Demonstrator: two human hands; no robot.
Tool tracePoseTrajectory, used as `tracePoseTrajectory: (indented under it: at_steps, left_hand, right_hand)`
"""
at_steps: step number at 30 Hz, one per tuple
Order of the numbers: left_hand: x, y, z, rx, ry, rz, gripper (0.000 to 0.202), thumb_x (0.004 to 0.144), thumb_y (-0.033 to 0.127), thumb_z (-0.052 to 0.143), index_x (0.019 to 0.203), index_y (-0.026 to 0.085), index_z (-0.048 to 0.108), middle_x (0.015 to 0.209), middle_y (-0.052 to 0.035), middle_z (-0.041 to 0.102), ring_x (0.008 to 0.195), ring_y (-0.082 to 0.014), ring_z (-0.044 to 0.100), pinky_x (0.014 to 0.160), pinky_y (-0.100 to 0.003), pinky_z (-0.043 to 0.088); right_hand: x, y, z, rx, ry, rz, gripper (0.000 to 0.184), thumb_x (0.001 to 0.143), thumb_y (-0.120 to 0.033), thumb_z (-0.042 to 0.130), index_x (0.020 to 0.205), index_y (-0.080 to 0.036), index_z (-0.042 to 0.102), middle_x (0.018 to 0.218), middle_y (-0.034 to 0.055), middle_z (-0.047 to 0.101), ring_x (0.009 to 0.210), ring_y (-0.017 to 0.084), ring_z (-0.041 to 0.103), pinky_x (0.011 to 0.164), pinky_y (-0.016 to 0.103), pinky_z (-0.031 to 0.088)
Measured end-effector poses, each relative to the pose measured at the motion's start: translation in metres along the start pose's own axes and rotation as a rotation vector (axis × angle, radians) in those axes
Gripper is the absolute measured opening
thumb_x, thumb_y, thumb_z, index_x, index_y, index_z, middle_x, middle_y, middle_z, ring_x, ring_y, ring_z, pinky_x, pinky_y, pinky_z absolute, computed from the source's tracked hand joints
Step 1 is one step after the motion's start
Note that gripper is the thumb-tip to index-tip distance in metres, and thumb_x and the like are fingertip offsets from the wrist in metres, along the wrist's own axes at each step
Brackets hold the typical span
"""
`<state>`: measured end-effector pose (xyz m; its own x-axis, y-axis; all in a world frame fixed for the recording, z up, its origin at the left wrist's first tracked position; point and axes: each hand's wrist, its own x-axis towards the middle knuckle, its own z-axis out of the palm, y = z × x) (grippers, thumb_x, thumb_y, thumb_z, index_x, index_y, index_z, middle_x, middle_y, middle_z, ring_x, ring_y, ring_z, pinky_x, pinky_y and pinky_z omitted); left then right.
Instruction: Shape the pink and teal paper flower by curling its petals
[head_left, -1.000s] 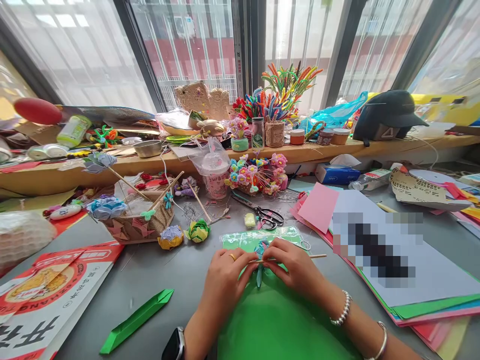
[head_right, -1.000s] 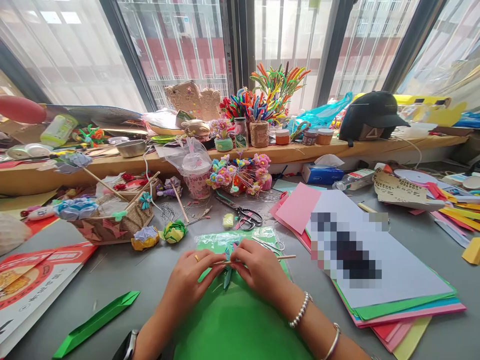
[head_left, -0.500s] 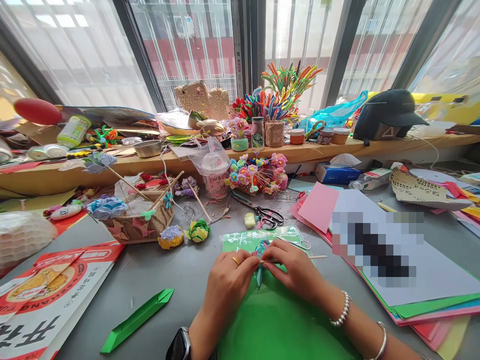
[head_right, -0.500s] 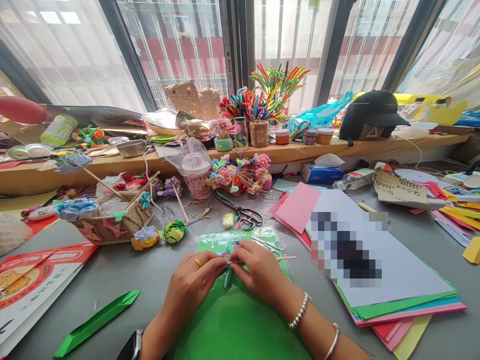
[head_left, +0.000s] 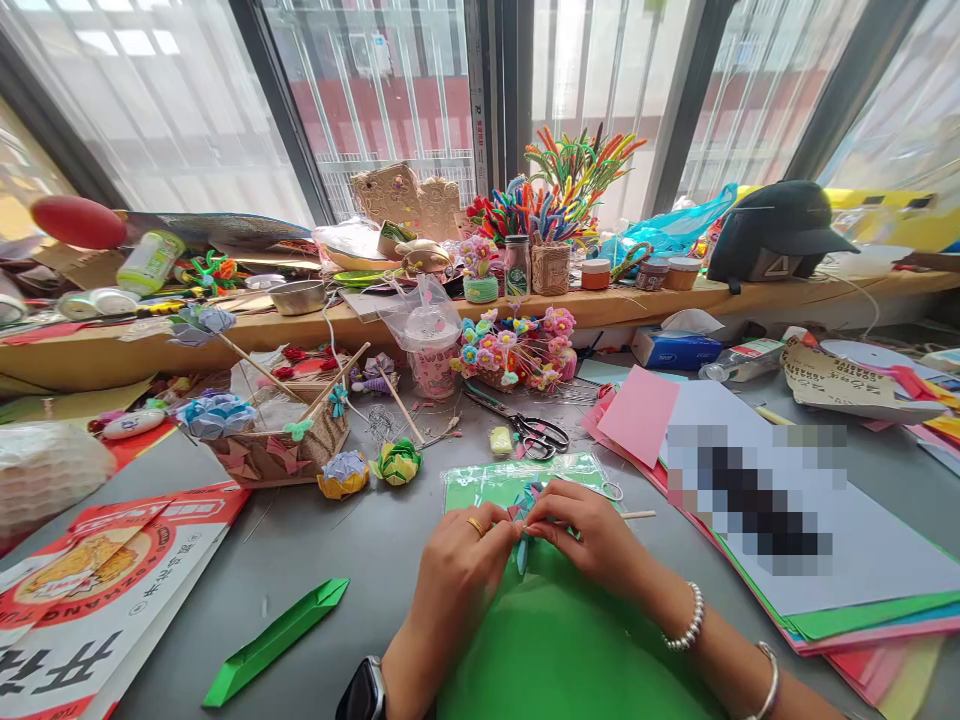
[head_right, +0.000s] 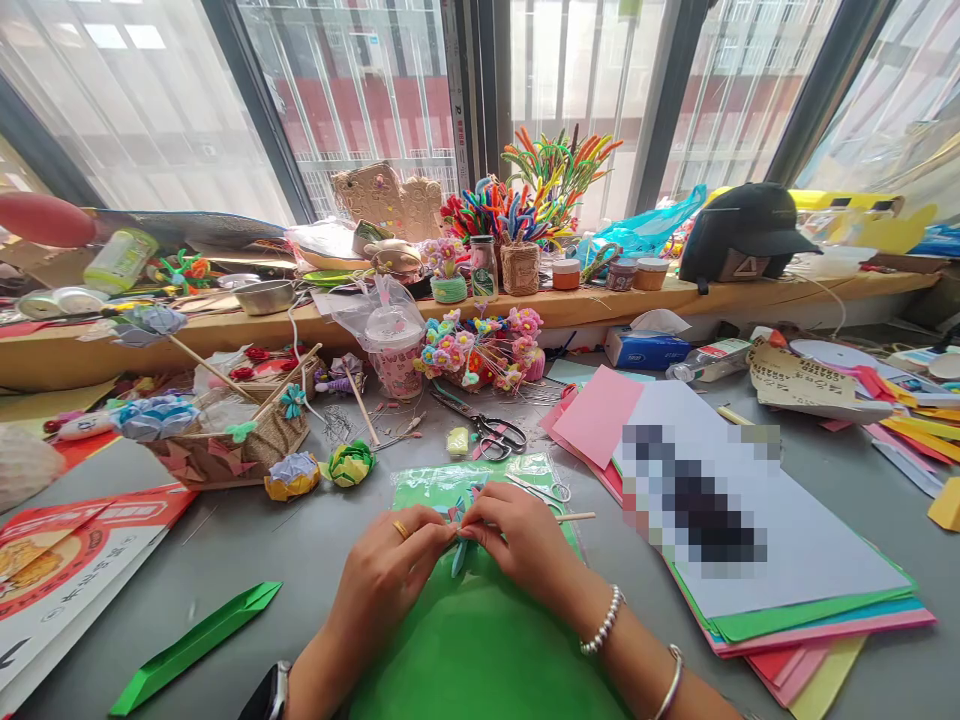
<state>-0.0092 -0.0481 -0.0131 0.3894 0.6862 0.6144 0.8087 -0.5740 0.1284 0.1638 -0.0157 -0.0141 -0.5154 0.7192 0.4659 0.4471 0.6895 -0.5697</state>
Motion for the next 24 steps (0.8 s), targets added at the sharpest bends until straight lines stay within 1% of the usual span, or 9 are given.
tracePoseTrajectory:
  at_steps: [5,8,13,16,20,24]
  left_hand:
    - [-0.0012,-0.0017,0.0009,-0.103,-0.082,-0.105,0.015,0.083,0.021,0.047,0.082,0.022,0.062,0.077,-0.0007,0.066,0.065,-0.013,0.059,0.058,-0.022,0.045]
    - [-0.001,-0.0029,0.0003,-0.136,-0.108,-0.115,0.013,0.082,0.021,0.049,0.084,0.021,0.062,0.077,-0.001,0.066,0.065,-0.0131,0.06,0.059,-0.022,0.045]
    - [-0.0005,-0.0014,-0.0021,-0.027,-0.031,0.007,0.02,0.083,0.017,0.044,0.079,0.021,0.063,0.073,-0.0007,0.067,0.06,-0.0122,0.059,0.054,-0.021,0.043]
    - [-0.0002,-0.0007,-0.0031,0.05,-0.008,0.089,0.022,0.084,0.014,0.043,0.081,0.02,0.063,0.074,-0.0013,0.067,0.061,-0.0122,0.059,0.055,-0.022,0.043]
    - [-0.0006,-0.0021,-0.0029,0.094,0.029,0.193,0.02,0.084,0.012,0.043,0.085,0.019,0.061,0.078,-0.0026,0.068,0.063,-0.0125,0.059,0.055,-0.023,0.043]
    - [-0.0014,-0.0032,-0.0028,0.125,0.072,0.288,0.021,0.085,0.011,0.04,0.089,0.016,0.06,0.08,-0.0045,0.068,0.067,-0.0142,0.06,0.057,-0.026,0.044]
  right_hand:
    - [-0.0017,0.0018,0.0026,-0.06,0.029,-0.052,0.012,0.084,-0.021,0.052,0.078,-0.019,0.062,0.071,0.0025,0.059,0.07,0.015,0.055,0.061,0.026,0.045]
    - [-0.0029,0.0024,0.0034,-0.088,0.029,-0.073,0.012,0.084,-0.021,0.052,0.079,-0.018,0.063,0.072,0.0033,0.06,0.069,0.016,0.054,0.061,0.026,0.044]
    - [-0.0033,0.0013,0.002,-0.028,0.018,-0.029,0.012,0.083,-0.021,0.053,0.08,-0.019,0.065,0.073,0.0029,0.061,0.071,0.016,0.055,0.063,0.027,0.044]
    - [-0.003,-0.0004,0.0,0.039,-0.001,0.055,0.014,0.083,-0.024,0.054,0.079,-0.02,0.067,0.071,0.0016,0.06,0.068,0.014,0.055,0.061,0.025,0.043]
    - [-0.0022,-0.0015,-0.0021,0.106,-0.02,0.167,0.017,0.083,-0.028,0.054,0.074,-0.02,0.067,0.066,0.0001,0.059,0.062,0.013,0.053,0.055,0.023,0.04]
    - [-0.0015,-0.0021,-0.0036,0.171,-0.055,0.278,0.015,0.08,-0.028,0.058,0.073,-0.02,0.069,0.068,0.0001,0.062,0.064,0.013,0.054,0.057,0.023,0.04]
